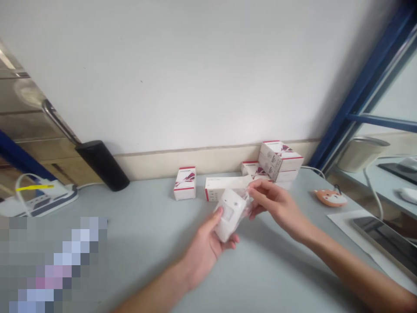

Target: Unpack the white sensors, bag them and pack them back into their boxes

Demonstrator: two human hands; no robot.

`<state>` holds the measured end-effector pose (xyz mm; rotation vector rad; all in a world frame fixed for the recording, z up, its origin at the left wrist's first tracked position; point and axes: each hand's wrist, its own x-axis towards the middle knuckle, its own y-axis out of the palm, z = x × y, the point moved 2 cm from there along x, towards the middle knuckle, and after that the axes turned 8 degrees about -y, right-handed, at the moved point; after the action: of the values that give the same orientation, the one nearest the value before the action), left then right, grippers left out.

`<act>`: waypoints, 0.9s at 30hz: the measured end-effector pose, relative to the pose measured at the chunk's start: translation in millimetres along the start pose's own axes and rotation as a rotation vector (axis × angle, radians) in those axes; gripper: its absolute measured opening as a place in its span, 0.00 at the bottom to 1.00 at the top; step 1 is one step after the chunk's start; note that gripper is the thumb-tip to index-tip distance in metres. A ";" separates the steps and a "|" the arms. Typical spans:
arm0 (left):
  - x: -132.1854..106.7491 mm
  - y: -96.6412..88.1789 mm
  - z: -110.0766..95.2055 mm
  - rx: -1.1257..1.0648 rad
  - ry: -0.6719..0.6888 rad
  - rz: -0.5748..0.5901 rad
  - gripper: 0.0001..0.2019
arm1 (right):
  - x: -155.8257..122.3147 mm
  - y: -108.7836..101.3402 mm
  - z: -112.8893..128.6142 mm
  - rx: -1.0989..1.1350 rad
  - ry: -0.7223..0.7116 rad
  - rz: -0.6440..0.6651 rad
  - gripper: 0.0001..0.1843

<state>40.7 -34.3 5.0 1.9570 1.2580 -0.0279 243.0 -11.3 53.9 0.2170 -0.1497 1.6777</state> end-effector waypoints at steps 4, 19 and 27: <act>-0.5 -3.5 -12.1 -0.077 0.012 0.032 0.25 | 7.5 1.5 27.5 -0.140 -0.149 0.032 0.20; -6.9 -8.1 -27.8 -0.030 0.123 0.021 0.24 | 108.6 -11.1 22.1 -0.942 -0.261 -0.159 0.13; -3.7 -3.6 -20.5 -0.075 0.118 0.046 0.21 | 44.5 -6.9 39.5 -0.900 -0.542 -0.070 0.15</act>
<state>28.3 -23.6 18.4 1.9453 1.2710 0.1577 247.2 23.7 102.4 -0.0153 -1.2495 1.3010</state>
